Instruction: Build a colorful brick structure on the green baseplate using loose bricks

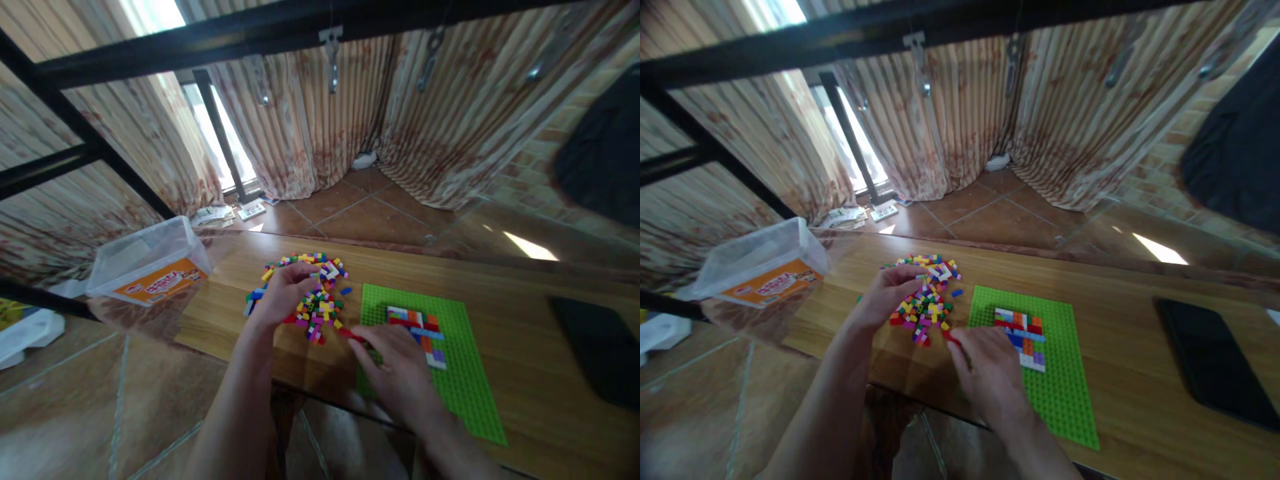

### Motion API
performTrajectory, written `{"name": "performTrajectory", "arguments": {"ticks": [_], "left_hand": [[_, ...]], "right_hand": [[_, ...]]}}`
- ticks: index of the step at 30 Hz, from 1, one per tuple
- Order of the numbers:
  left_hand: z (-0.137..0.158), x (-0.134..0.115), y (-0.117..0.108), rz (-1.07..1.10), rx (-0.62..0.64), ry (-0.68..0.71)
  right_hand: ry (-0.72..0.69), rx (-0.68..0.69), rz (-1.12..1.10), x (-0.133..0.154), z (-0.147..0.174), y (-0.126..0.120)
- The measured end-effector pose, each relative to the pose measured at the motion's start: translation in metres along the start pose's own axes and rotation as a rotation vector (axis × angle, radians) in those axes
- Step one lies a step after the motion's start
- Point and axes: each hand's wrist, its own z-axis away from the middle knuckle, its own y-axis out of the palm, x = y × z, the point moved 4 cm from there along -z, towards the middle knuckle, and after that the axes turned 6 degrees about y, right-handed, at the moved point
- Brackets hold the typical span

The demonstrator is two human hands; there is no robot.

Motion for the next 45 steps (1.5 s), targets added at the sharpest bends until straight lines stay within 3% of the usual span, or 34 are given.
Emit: {"name": "performTrajectory", "arguments": {"ticks": [4,9,12,17,22,30,40,42,45], "left_hand": [[0.006,-0.006,0.031,0.173,0.121,-0.05],[0.009,-0.004,0.043,0.2,0.196,-0.1],[0.01,-0.003,0.044,0.195,0.223,-0.071],[0.015,-0.005,0.05,0.231,0.335,-0.046],[0.02,-0.009,0.063,0.239,0.441,0.025],[0.022,-0.005,0.074,0.317,0.42,-0.016],[0.022,0.001,0.067,0.455,0.353,-0.212],[0.02,0.001,0.061,0.414,0.323,-0.214],[0.015,0.004,0.05,0.314,0.252,-0.203]], "right_hand": [[-0.02,0.056,0.183,0.016,0.001,0.022],[-0.002,0.189,0.194,0.016,-0.001,0.034],[0.114,0.133,0.058,0.008,-0.005,0.023],[0.429,-0.122,-0.277,-0.015,-0.015,-0.006],[0.529,-0.115,-0.67,-0.027,-0.019,-0.007],[0.538,-0.139,-0.741,-0.023,-0.017,-0.008],[0.615,-0.082,-0.901,-0.029,-0.02,-0.001],[0.597,-0.069,-0.815,-0.03,-0.02,0.003],[0.492,-0.024,-0.481,-0.025,-0.021,0.008]]}}
